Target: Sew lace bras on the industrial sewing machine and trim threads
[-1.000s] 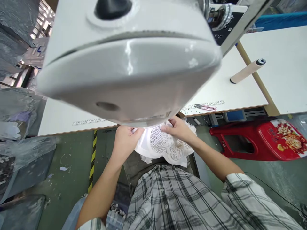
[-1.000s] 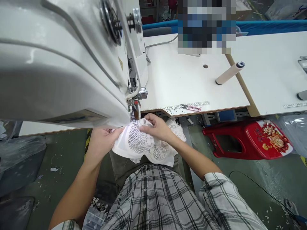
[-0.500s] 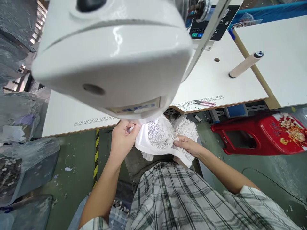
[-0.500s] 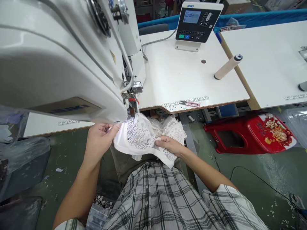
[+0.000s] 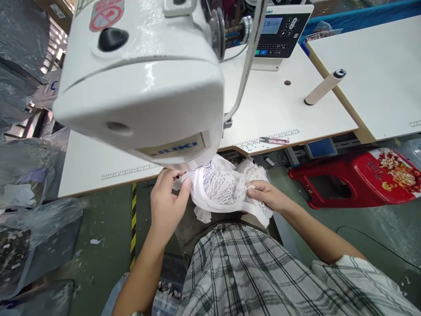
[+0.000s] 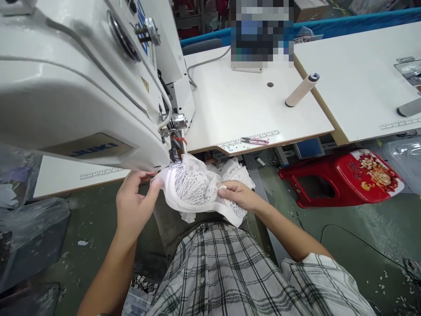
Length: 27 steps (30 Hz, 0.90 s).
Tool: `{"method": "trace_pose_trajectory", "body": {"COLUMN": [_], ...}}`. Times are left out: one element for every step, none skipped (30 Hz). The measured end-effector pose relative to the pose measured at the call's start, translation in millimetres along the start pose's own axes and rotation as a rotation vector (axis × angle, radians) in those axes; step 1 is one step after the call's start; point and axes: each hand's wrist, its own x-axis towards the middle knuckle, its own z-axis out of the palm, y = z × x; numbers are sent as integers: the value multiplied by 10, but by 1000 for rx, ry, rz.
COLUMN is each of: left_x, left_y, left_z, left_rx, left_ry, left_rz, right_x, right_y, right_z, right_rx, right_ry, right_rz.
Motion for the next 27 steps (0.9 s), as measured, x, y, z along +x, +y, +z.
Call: {"method": "trace_pose_trajectory", "body": {"left_x": [-47,-101,-159,-219,-277,-326,-364,-387,-393,-382,-355,-314,-263,-203,-139,-74,-9,55,116,173,226,275,317,354,384,409,429], "left_y": [70,155,251,351,447,532,596,636,648,632,593,538,473,406,344,289,244,207,177,152,128,106,84,63,43,25,10], "left_z": [-2,4,17,37,61,86,107,122,126,119,100,71,35,-4,-40,-71,-93,-106,-110,-106,-96,-83,-69,-55,-43,-33,-25], "left_rx": [16,14,-5,-38,-75,-104,-124,-128,-114,-85,-48,-19,-9,-17,-46,-82,-114,-129,-126,-112,-96,-87,-91,-106,-129,-152,-171], "left_ry": [42,70,78,64,31,-21,-93,-189,-302,-422,-535,-623,-676,-694,-675,-629,-565,-497,-436,-393,-376,-380,-389,-397,-395,-381,-356], "left_rz": [102,216,337,463,585,686,756,779,747,663,542,413,293,190,109,38,-25,-86,-145,-199,-248,-289,-319,-336,-340,-335,-326], "right_x": [-4,-9,-16,-26,-40,-56,-74,-90,-101,-103,-94,-72,-34,17,80,152,230,309,387,460,526,584,634,676,711,740,764], "right_y": [-67,-145,-231,-322,-416,-508,-593,-669,-731,-779,-812,-832,-840,-840,-833,-824,-814,-804,-796,-791,-788,-787,-788,-791,-796,-802,-808], "right_z": [-12,-14,0,31,78,139,206,273,331,374,398,403,389,363,330,296,266,243,227,219,216,214,213,209,203,194,183], "right_rx": [-42,-87,-137,-192,-254,-325,-400,-476,-552,-626,-691,-750,-802,-847,-880,-905,-919,-921,-912,-899,-879,-853,-821,-792,-766,-747,-735], "right_ry": [-33,-85,-157,-254,-363,-468,-557,-625,-656,-645,-601,-533,-448,-357,-278,-221,-179,-145,-118,-91,-64,-42,-26,-15,-10,-9,-12], "right_rz": [-36,-69,-100,-130,-161,-195,-232,-263,-281,-281,-267,-245,-232,-235,-259,-293,-324,-343,-342,-322,-288,-246,-207,-177,-158,-150,-148]}}
